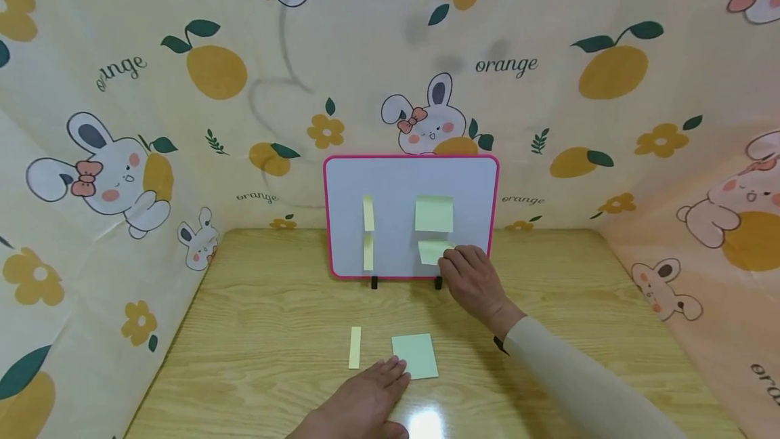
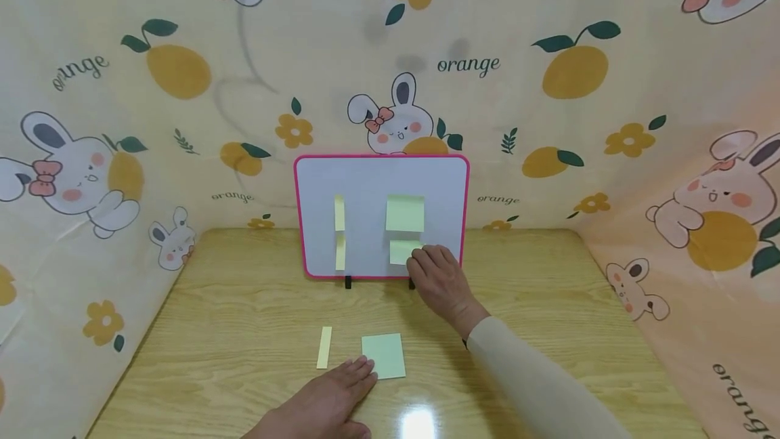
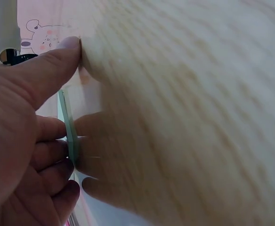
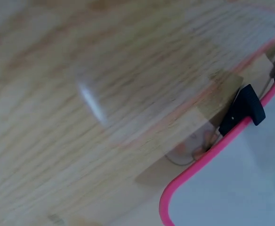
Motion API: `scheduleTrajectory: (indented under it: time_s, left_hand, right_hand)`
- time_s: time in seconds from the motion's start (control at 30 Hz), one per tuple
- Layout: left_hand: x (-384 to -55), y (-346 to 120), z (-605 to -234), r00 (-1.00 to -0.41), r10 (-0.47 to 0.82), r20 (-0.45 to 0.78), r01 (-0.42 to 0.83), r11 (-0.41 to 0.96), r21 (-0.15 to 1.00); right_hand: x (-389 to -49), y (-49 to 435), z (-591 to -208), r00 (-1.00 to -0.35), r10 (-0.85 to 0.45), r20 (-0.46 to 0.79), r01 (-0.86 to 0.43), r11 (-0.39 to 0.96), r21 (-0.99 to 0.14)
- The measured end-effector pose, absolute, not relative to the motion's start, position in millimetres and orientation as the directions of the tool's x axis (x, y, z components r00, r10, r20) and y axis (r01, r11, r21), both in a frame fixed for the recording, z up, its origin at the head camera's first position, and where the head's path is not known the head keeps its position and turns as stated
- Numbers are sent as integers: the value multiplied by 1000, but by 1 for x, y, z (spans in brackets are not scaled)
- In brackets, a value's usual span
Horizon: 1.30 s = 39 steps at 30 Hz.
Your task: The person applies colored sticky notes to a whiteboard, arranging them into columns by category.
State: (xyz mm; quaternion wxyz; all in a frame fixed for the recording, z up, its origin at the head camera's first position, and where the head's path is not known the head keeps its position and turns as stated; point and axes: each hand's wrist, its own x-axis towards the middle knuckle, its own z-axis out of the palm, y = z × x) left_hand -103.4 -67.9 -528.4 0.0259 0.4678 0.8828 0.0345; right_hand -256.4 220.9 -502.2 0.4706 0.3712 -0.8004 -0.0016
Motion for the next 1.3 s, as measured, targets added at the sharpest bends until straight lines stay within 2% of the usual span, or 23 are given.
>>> scheduleTrajectory:
  time_s: [0.23,0.83,1.03,1.3]
  left_hand:
    - [-105,-69,-529,-551,835,9,832,548,84]
    - [-107,-71,-528,-562,826,-49,811,561,163]
    - [-107,-71,-531,-557,831,-2,826,554,107]
    - [-108,-73,-532,-557,830,-14,823,554,125]
  right_hand:
    - [-270,217,-505,-226,-578,784,-587,724,364]
    - [-277,213,-503,-247,-597,763,-594,715,367]
    - [-278,214,-504,-275,-611,742,-582,720,377]
    - [-282,216,-509,-343,-616,709,-570,737,364]
